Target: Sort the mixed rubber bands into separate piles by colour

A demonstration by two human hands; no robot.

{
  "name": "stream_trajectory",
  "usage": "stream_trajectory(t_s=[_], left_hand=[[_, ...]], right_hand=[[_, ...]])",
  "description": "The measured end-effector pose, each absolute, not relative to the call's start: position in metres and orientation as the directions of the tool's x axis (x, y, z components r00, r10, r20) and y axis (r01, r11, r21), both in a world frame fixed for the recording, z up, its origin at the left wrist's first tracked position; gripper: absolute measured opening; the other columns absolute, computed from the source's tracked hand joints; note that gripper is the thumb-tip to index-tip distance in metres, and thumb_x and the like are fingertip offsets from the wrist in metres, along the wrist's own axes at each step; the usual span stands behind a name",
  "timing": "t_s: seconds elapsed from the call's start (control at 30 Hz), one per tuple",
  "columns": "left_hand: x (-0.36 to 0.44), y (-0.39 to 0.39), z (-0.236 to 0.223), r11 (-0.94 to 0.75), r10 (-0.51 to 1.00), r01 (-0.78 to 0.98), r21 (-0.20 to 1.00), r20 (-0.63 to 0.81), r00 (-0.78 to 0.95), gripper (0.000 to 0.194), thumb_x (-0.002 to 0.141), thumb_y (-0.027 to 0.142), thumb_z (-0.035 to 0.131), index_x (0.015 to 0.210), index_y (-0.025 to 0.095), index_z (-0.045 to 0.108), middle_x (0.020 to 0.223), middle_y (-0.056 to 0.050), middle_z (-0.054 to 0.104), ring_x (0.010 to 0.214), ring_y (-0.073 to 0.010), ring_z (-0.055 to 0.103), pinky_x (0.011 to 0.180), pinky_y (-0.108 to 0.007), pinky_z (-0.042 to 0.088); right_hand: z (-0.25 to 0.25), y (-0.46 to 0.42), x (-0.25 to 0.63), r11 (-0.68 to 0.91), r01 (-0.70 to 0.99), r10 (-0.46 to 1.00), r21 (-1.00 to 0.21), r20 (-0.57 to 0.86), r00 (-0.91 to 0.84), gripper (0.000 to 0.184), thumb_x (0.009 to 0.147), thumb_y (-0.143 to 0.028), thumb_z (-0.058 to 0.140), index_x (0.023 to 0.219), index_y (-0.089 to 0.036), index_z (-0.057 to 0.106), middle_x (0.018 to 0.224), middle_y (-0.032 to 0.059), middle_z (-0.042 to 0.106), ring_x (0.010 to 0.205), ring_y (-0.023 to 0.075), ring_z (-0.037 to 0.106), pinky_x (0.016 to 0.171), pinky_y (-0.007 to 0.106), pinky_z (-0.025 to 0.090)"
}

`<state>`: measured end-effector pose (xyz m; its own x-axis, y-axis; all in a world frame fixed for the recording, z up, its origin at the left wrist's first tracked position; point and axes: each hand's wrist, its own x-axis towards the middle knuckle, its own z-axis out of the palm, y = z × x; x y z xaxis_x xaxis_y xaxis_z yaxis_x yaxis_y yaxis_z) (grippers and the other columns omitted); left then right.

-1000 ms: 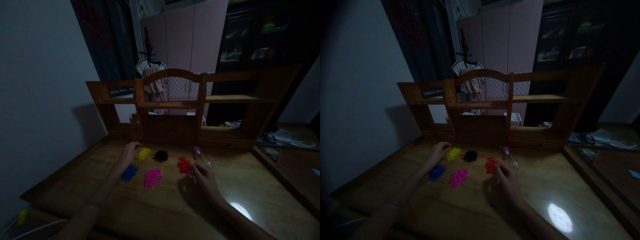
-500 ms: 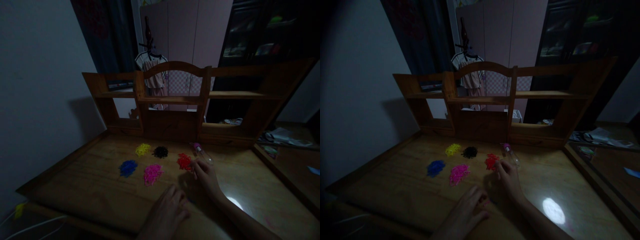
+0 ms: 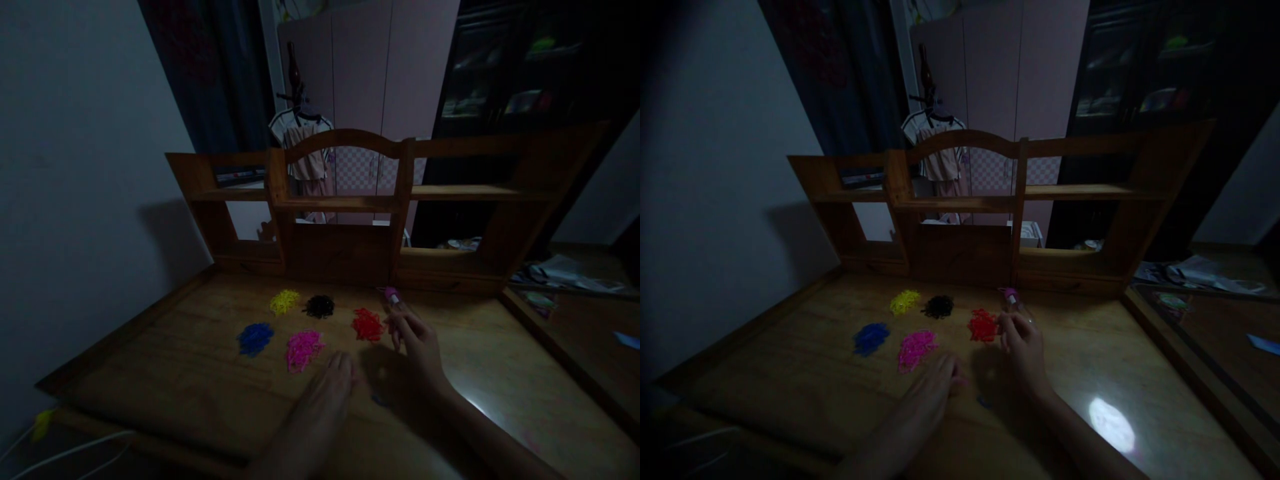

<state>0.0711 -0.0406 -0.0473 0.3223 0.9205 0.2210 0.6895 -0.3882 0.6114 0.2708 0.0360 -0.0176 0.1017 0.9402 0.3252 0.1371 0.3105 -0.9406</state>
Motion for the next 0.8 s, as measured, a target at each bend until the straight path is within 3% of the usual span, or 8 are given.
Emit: stream_trajectory(t_s=[0.1,0.27,0.4,0.53,0.67,0.8], left_hand=[[0.057,-0.027,-0.018,-0.293,0.956,0.709,0.641,0.193,0.220,0.019,0.089,0.024,0.040,0.089,0.023,0.059,0.088,-0.006,0.066,0.085,-0.0209,0.060,0.078,-0.033,0.048],[0.012,-0.005,0.008,-0.221,0.964,0.786,0.577,0.250,0.087,0.016,0.086,0.023,0.047,0.083,0.022,0.063,0.090,-0.005,0.066,0.086,-0.0219,0.062,0.076,-0.033,0.047],[-0.017,0.000,0.001,-0.188,0.961,0.817,0.545,0.272,0.040,0.017,0.085,0.024,0.050,0.088,0.022,0.066,0.093,-0.005,0.067,0.091,-0.0237,0.061,0.082,-0.037,0.047],[0.000,-0.020,-0.007,-0.240,0.937,0.771,0.591,0.348,0.025,0.018,0.088,0.027,0.052,0.097,0.026,0.067,0.106,-0.005,0.064,0.104,-0.0247,0.057,0.093,-0.039,0.045],[0.058,-0.052,-0.016,-0.323,0.944,0.670,0.668,0.273,0.183,0.018,0.089,0.024,0.054,0.101,0.031,0.065,0.108,-0.003,0.062,0.108,-0.0220,0.054,0.097,-0.035,0.044],[0.109,-0.062,-0.027,-0.337,0.930,0.651,0.680,0.133,0.343,0.026,0.088,0.016,0.051,0.110,0.027,0.062,0.110,-0.004,0.059,0.105,-0.0202,0.054,0.092,-0.032,0.046]], right_hand=[[-0.017,0.038,0.273,0.299,0.091,0.944,-0.950,0.308,0.118,0.037,0.089,-0.047,0.051,0.073,-0.016,0.063,0.058,-0.0011,0.050,0.048,0.0120,0.045,0.049,0.024,0.035],[-0.015,0.036,0.272,0.284,0.034,0.949,-0.958,0.286,0.132,0.033,0.088,-0.044,0.053,0.072,-0.016,0.063,0.058,-0.0018,0.049,0.048,0.0111,0.044,0.047,0.024,0.034],[-0.013,0.035,0.270,0.284,0.004,0.951,-0.959,0.282,0.129,0.031,0.087,-0.042,0.055,0.072,-0.016,0.063,0.060,-0.0014,0.050,0.048,0.0105,0.044,0.047,0.023,0.033],[-0.013,0.035,0.270,0.269,0.010,0.954,-0.963,0.268,0.132,0.031,0.088,-0.042,0.054,0.073,-0.016,0.063,0.062,-0.0009,0.050,0.049,0.0107,0.044,0.047,0.023,0.032],[-0.016,0.036,0.270,0.272,0.042,0.953,-0.961,0.275,0.131,0.032,0.088,-0.042,0.053,0.074,-0.016,0.064,0.061,-0.0009,0.050,0.051,0.0118,0.044,0.049,0.024,0.033],[-0.020,0.035,0.269,0.284,0.090,0.945,-0.954,0.295,0.141,0.031,0.088,-0.041,0.053,0.073,-0.016,0.063,0.061,-0.0008,0.051,0.053,0.0121,0.045,0.050,0.024,0.033]])
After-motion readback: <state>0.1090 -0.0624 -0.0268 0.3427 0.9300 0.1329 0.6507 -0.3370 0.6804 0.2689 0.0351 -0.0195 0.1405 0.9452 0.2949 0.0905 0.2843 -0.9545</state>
